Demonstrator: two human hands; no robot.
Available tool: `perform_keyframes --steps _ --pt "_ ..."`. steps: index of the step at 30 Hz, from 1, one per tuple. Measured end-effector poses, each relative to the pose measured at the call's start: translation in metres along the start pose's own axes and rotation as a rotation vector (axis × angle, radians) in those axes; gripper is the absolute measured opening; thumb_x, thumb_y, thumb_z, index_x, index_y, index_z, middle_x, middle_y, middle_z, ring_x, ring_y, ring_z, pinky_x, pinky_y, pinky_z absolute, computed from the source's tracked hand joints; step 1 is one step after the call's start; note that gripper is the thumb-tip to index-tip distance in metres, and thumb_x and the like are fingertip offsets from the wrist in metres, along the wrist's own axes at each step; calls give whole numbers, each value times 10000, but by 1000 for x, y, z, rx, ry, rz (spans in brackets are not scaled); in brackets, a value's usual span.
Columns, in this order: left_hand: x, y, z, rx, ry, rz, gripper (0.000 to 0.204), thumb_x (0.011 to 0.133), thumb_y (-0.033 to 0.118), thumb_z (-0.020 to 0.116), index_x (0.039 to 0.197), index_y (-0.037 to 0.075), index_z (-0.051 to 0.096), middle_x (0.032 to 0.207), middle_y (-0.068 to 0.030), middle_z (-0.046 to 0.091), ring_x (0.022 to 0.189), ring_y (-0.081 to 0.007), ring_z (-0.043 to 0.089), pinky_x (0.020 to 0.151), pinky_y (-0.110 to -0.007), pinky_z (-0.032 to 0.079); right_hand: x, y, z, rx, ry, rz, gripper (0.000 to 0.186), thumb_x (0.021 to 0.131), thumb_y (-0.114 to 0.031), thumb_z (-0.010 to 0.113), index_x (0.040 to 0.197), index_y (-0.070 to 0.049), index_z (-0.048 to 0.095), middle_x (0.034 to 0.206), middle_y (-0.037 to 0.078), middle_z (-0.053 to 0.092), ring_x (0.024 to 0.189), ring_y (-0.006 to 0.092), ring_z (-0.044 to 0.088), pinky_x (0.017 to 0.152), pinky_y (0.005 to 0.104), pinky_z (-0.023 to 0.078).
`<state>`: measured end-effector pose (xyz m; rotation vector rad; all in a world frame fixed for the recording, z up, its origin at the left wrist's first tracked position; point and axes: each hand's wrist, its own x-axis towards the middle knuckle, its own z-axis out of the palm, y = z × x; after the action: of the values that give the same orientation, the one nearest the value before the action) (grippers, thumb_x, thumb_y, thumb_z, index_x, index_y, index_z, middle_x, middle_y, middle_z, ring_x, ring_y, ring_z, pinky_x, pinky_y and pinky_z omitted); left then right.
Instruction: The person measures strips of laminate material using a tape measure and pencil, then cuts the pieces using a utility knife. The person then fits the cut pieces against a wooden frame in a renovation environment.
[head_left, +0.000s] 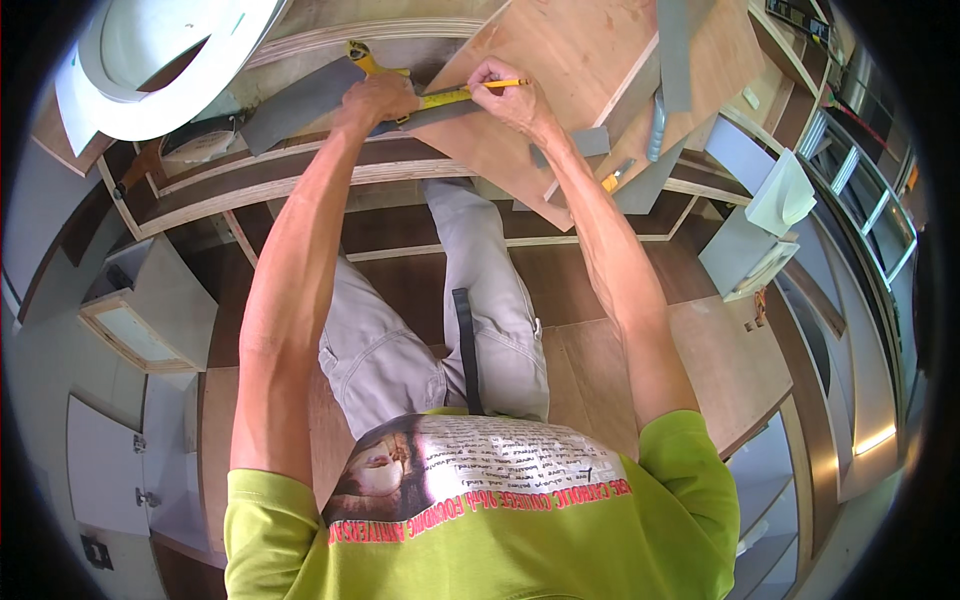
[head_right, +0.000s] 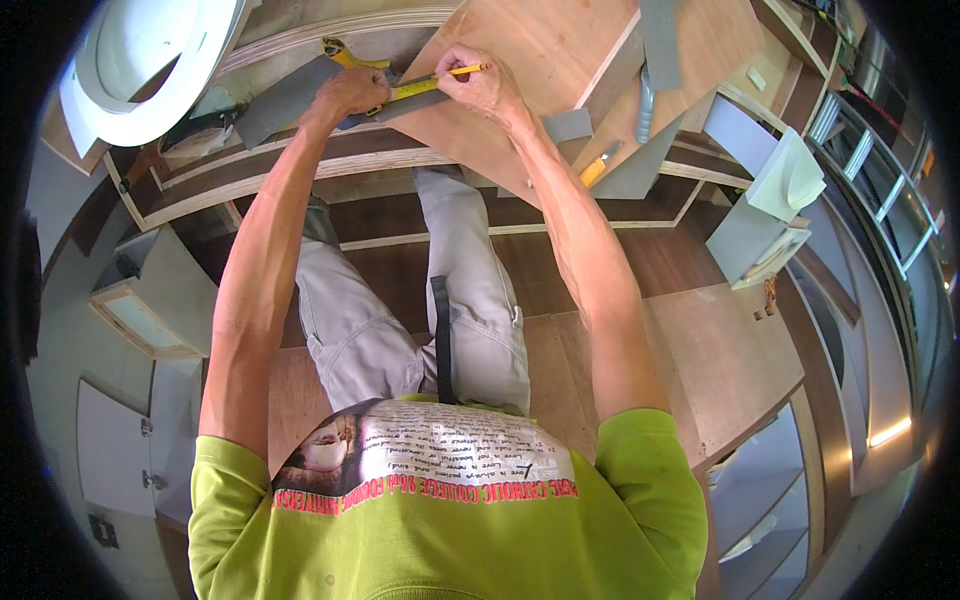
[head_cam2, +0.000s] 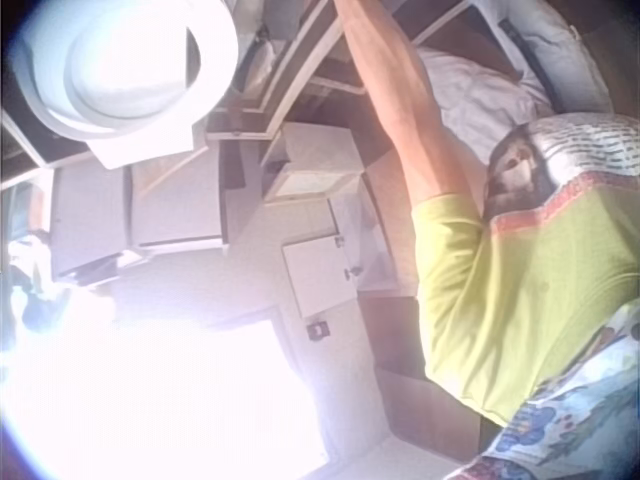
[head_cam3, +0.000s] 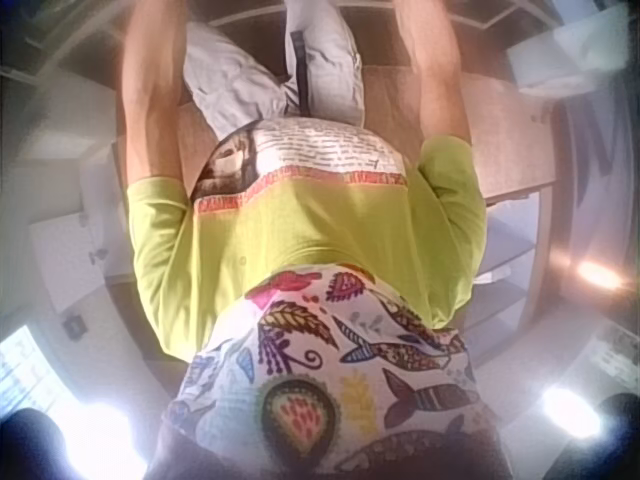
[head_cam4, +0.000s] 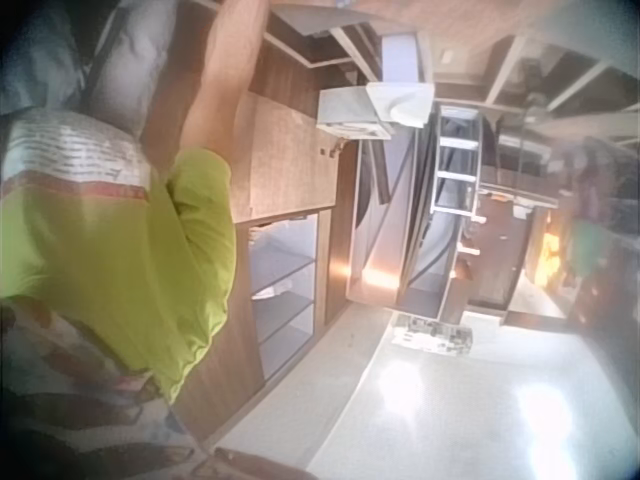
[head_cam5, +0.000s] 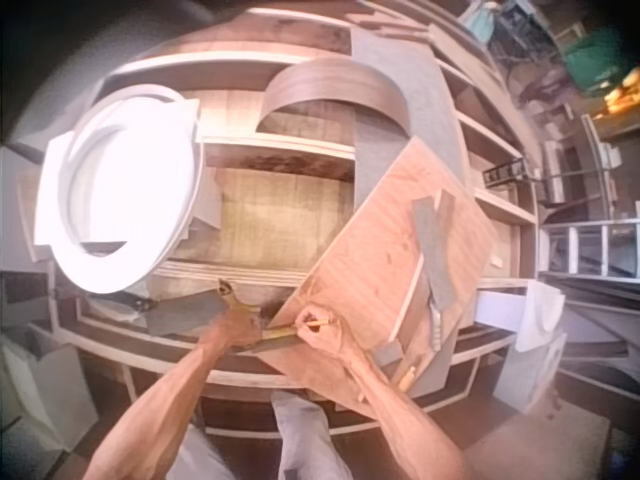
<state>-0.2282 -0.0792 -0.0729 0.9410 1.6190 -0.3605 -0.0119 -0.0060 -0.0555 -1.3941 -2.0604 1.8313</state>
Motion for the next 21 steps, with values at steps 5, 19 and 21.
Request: perform_keyframes --steps 5,19,21 --pt "7 -4 6 3 15 9 343 755 399 613 967 141 690 1044 -132 706 1012 -311 655 877 -426 489 0 -1 1 -30 1 15 155 793 -198 644 855 -56 645 738 33 650 680 139 600 647 296 480" --pt "-6 -1 20 -16 205 -42 346 839 380 541 1041 156 711 1105 -182 690 1055 -380 644 935 -454 493 -1 -8 2 -73 17 17 154 810 -195 654 861 -52 632 737 41 645 680 151 595 649 308 479" --pt "-13 1 23 -28 242 9 363 842 335 538 1029 78 713 1059 -197 703 1025 -387 665 896 -454 521 0 -6 3 -62 25 8 150 811 -192 654 860 -52 632 736 40 645 679 149 596 646 307 479"
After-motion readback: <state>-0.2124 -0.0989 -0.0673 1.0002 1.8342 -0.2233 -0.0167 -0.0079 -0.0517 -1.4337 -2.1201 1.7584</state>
